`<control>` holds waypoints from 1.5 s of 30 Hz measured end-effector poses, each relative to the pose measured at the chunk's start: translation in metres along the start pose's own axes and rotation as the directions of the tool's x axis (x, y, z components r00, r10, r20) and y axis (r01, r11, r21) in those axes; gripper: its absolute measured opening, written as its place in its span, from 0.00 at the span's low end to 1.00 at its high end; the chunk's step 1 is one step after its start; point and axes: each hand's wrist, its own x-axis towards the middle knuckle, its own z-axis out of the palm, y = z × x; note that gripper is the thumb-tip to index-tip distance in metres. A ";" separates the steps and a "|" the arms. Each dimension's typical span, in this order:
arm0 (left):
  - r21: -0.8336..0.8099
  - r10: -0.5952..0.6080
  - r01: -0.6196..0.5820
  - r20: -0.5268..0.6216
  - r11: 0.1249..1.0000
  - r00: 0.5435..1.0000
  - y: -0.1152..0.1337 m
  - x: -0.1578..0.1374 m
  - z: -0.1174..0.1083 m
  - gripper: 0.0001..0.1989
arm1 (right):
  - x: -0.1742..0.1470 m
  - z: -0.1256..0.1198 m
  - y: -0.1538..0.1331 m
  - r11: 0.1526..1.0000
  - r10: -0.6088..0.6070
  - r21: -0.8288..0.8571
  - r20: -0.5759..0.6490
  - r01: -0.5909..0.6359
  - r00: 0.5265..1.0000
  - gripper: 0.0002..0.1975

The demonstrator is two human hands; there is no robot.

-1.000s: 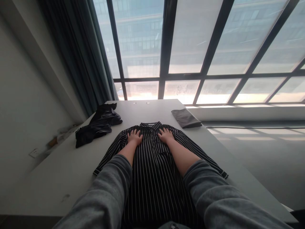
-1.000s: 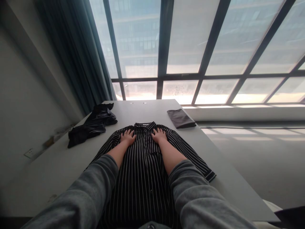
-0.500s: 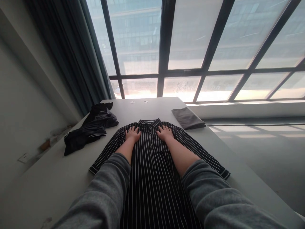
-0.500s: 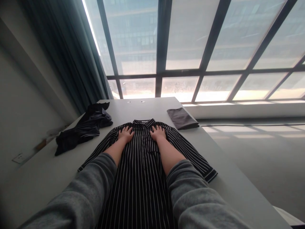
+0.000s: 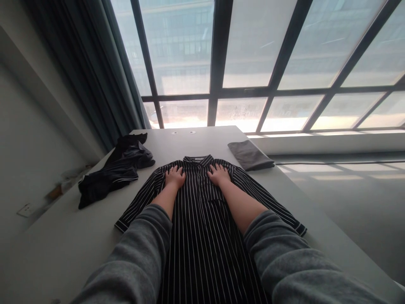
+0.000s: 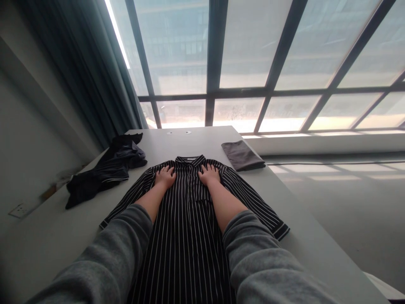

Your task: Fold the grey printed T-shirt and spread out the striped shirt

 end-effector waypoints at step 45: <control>0.103 0.221 -0.236 0.136 0.966 0.966 0.029 -0.021 -0.008 0.36 | 0.001 -0.006 0.000 0.922 -0.386 0.004 0.003 0.386 0.922 0.35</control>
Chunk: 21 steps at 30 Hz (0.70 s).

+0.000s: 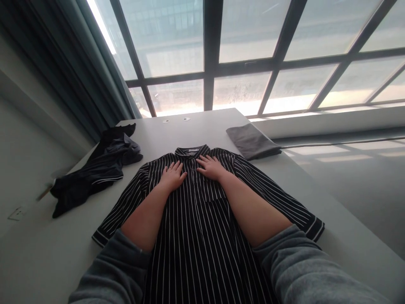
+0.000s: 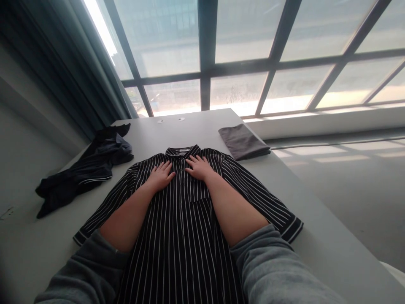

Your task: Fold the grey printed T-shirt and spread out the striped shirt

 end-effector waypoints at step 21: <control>-0.089 -0.052 0.021 -0.359 0.996 0.932 0.022 0.051 0.006 0.32 | -0.002 -0.004 0.000 0.999 0.007 0.047 -0.039 -0.005 0.999 0.34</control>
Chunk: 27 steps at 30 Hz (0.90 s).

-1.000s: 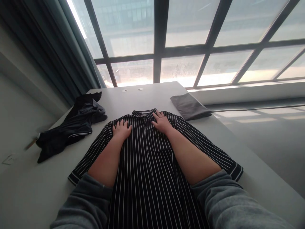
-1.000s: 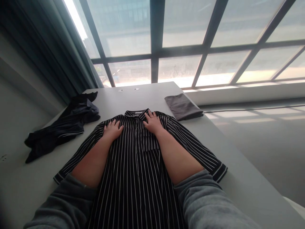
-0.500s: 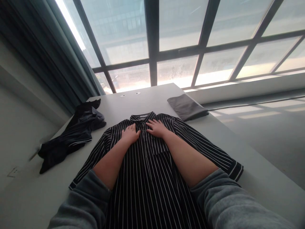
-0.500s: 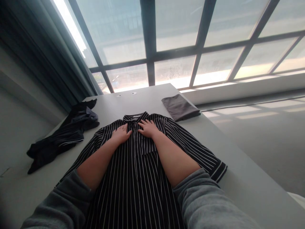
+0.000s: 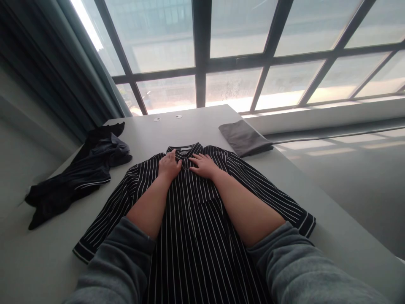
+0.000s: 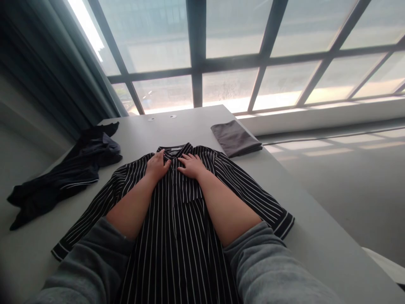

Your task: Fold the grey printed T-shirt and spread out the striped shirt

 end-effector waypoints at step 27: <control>-0.046 -0.086 0.102 0.265 0.994 0.960 -0.011 0.011 0.001 0.31 | 0.008 0.006 0.001 0.999 0.027 -0.040 -0.036 -0.028 0.999 0.33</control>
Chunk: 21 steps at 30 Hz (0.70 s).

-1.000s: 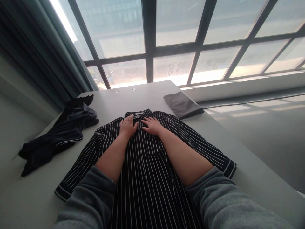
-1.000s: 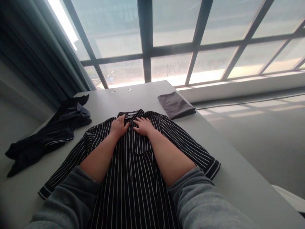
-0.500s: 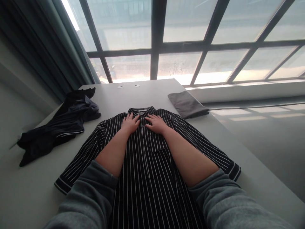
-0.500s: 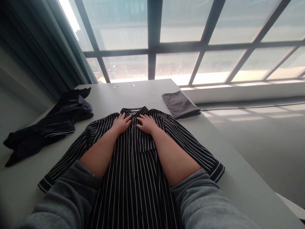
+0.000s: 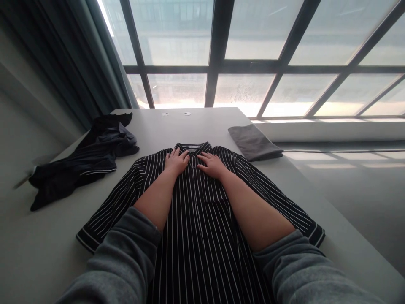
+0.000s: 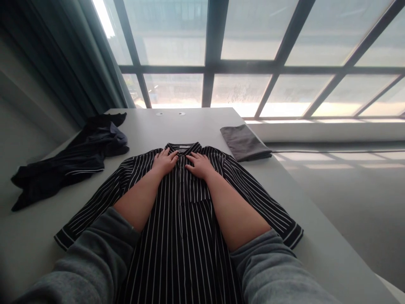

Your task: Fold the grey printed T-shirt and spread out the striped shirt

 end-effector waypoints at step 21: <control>0.286 0.037 -0.065 0.100 0.956 0.994 -0.012 0.060 -0.046 0.24 | 0.062 -0.007 0.005 0.934 0.356 0.030 -0.125 -0.355 0.926 0.27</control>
